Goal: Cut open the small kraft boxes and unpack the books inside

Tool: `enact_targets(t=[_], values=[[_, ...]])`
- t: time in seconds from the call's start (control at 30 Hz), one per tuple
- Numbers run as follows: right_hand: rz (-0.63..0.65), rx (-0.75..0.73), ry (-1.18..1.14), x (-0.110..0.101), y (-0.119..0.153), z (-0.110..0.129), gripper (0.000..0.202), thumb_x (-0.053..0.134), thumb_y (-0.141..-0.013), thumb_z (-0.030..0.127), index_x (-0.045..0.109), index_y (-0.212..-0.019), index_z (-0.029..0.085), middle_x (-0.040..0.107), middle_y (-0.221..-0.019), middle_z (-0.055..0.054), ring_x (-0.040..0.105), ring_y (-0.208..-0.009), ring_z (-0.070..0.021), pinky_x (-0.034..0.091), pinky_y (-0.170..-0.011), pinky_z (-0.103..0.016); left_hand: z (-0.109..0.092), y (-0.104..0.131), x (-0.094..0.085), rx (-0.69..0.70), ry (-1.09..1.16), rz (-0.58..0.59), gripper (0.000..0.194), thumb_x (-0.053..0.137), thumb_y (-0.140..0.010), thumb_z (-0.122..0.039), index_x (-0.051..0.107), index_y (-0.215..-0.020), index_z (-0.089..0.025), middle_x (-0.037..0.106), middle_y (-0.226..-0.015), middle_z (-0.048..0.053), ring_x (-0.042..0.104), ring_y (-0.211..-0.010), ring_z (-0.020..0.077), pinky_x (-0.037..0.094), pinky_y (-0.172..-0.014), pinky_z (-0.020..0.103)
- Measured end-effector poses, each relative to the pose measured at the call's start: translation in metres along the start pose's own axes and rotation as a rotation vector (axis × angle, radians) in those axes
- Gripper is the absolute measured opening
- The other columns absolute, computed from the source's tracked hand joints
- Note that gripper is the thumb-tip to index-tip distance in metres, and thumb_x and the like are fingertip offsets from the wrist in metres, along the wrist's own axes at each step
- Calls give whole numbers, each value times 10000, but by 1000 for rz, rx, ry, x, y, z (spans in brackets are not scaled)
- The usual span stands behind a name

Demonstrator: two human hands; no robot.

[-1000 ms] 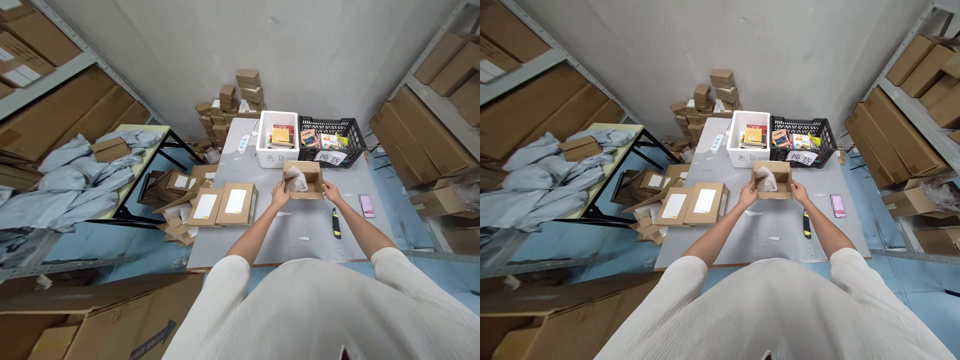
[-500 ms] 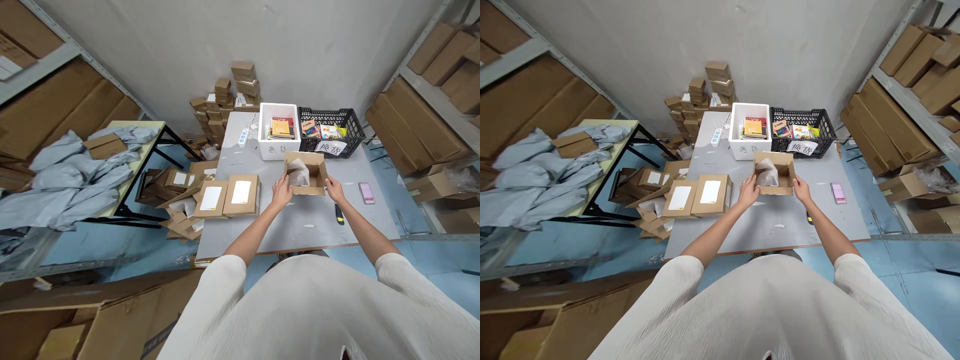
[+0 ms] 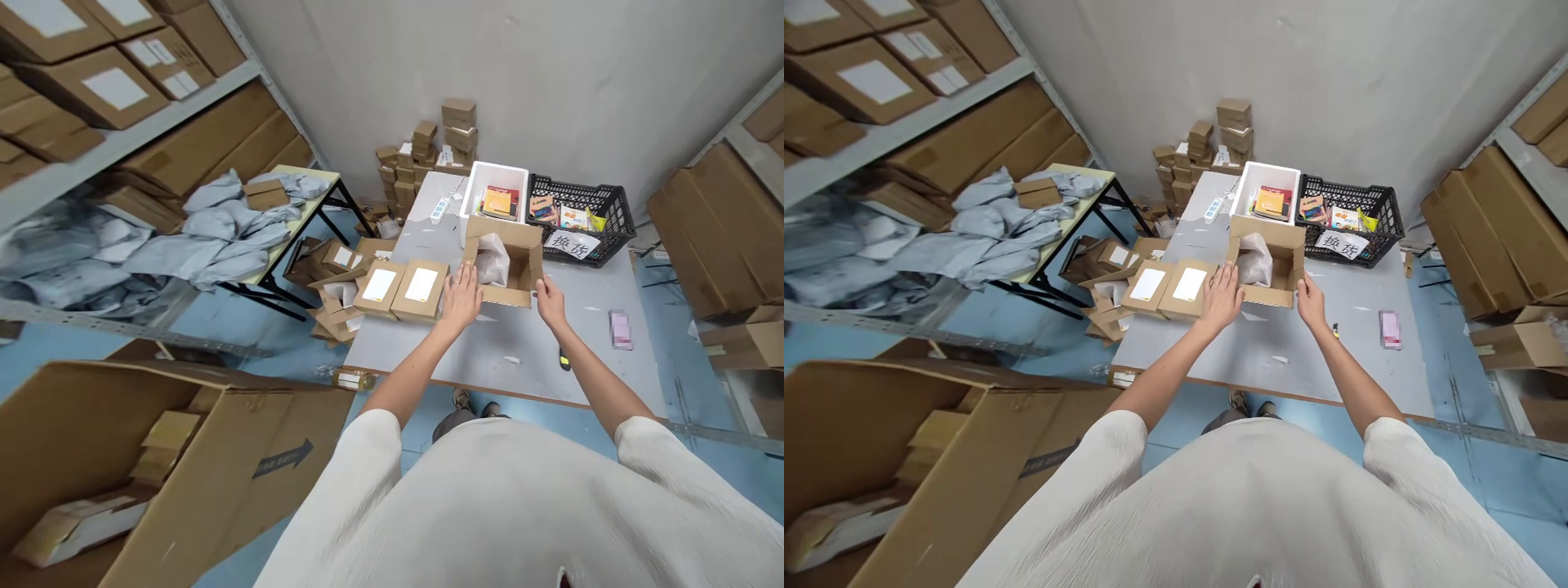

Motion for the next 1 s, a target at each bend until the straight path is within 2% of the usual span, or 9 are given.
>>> enact_targets(t=[0.1, 0.23, 0.33, 0.43, 0.53, 0.7, 0.87, 1.0], values=[[-59, 27, -86, 10, -2, 15, 694, 352, -1098, 622, 564, -1660, 274, 769, -1397, -72, 719, -1242, -295, 650, -1038, -461, 7, 6, -19, -11, -14, -27, 697, 490, -1081, -452, 424, -1725, -191, 341, -1827, 146, 260, -1711, 354, 108, -1400, 547], [-24, -23, -133, 38, -10, 44, 686, 369, -1094, 623, 553, -1670, 299, 721, -1499, -56, 704, -1290, -284, 656, -1043, -447, 22, 14, -49, -32, -19, -77, 697, 466, -1092, -500, 433, -1718, -196, 357, -1819, 151, 250, -1714, 360, 102, -1399, 547], [8, -51, -138, 66, -19, 67, 680, 352, -1102, 617, 521, -1693, 325, 694, -1544, -47, 676, -1354, -292, 646, -1075, -482, 40, 20, -74, -71, -17, -125, 705, 475, -1089, -518, 437, -1716, -198, 366, -1815, 152, 226, -1721, 368, 126, -1394, 550], [46, -68, -160, 103, -29, 90, 674, 359, -1109, 599, 492, -1712, 329, 676, -1575, -36, 645, -1408, -291, 625, -1117, -489, 66, 26, -102, -97, -35, -159, 705, 477, -1088, -497, 423, -1724, -198, 335, -1829, 149, 199, -1730, 366, 107, -1395, 566], [81, -99, -225, 148, -39, 116, 678, 387, -1110, 599, 475, -1723, 323, 643, -1619, -29, 621, -1437, -294, 615, -1139, -493, 102, 31, -132, -125, -52, -185, 713, 476, -1089, -495, 412, -1731, -192, 320, -1836, 145, 170, -1739, 354, 96, -1399, 569], [114, -135, -232, 236, -57, 165, 695, 362, -1116, 639, 463, -1730, 331, 634, -1629, -18, 642, -1424, -291, 605, -1159, -495, 174, 32, -190, -145, -93, -228, 723, 484, -1084, -468, 395, -1742, -183, 301, -1842, 143, 185, -1737, 359, 111, -1404, 571], [129, -175, -152, 324, -80, 217, 690, 333, -1131, 638, 478, -1723, 315, 683, -1573, -35, 687, -1378, -301, 546, -1211, -506, 247, 27, -245, -207, -368, -164, 732, 387, -1115, -432, 289, -1779, -141, 258, -1853, 160, 178, -1742, 333, 170, -1393, 574], [133, -201, -112, 384, -107, 250, 695, 303, -1142, 631, 491, -1716, 287, 662, -1598, -55, 704, -1351, -312, 513, -1230, -513, 299, 16, -283, -234, -502, -147, 723, 326, -1135, -423, 246, -1791, -130, 230, -1858, 174, 188, -1741, 315, 207, -1382, 561]])
Point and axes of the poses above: each hand's wrist, its own y-axis away from the middle knuckle, its own x-axis out of the palm, z = x × y, the point moved 7 cm from there along -y, towards the middle knuckle
